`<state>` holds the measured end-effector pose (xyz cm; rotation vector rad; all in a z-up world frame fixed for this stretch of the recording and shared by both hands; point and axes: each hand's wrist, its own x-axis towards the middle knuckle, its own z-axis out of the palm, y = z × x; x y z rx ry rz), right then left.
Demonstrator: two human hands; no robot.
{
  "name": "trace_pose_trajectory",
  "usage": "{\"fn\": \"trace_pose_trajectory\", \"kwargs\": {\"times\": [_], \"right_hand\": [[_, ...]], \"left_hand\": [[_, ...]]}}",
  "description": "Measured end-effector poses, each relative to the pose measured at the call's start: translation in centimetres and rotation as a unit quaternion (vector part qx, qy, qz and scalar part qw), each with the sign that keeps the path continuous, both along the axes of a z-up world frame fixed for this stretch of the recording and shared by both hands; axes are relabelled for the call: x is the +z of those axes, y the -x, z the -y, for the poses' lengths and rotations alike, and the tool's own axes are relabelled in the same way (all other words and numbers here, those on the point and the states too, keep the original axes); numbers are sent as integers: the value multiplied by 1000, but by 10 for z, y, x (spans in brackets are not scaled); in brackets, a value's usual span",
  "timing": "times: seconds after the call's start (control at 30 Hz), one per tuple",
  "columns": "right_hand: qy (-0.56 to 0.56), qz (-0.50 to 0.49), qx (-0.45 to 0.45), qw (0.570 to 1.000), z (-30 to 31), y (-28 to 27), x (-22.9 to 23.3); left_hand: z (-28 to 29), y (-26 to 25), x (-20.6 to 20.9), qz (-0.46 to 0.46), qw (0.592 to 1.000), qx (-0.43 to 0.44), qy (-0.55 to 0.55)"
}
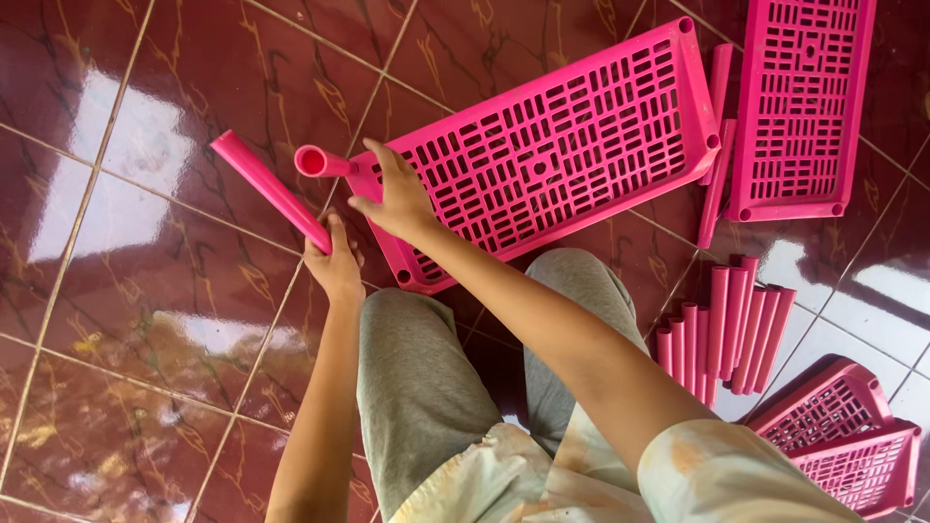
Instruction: The person assembles a pink plastic shelving unit by inserting cylindrical legs into corner holes of rectangular trays and stacking additional trays on top. The person handles multiple trays and legs, aligning and securing them by hand.
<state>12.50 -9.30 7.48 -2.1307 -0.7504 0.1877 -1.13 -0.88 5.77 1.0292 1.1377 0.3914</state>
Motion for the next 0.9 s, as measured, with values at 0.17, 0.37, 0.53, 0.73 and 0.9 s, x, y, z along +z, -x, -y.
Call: {"fn": "trace_pose_trajectory", "kwargs": {"times": [0.17,0.37,0.53,0.73,0.9], "right_hand": [[-62,-400,148,902,40,48,43],[-166,-346,230,894,84,77,63],[-181,-241,155,941,115,83,57],[-187,-362,10,913,137,80,44],[-124,-302,-22,945,142,91,39]], "left_hand": [[22,58,14,89,951,-158,-251],[24,78,31,8,861,-334,-384],[21,71,47,-29,760,-421,-493],[7,51,8,-326,752,-542,-185],[5,43,-31,-205,817,-536,-54]]}}
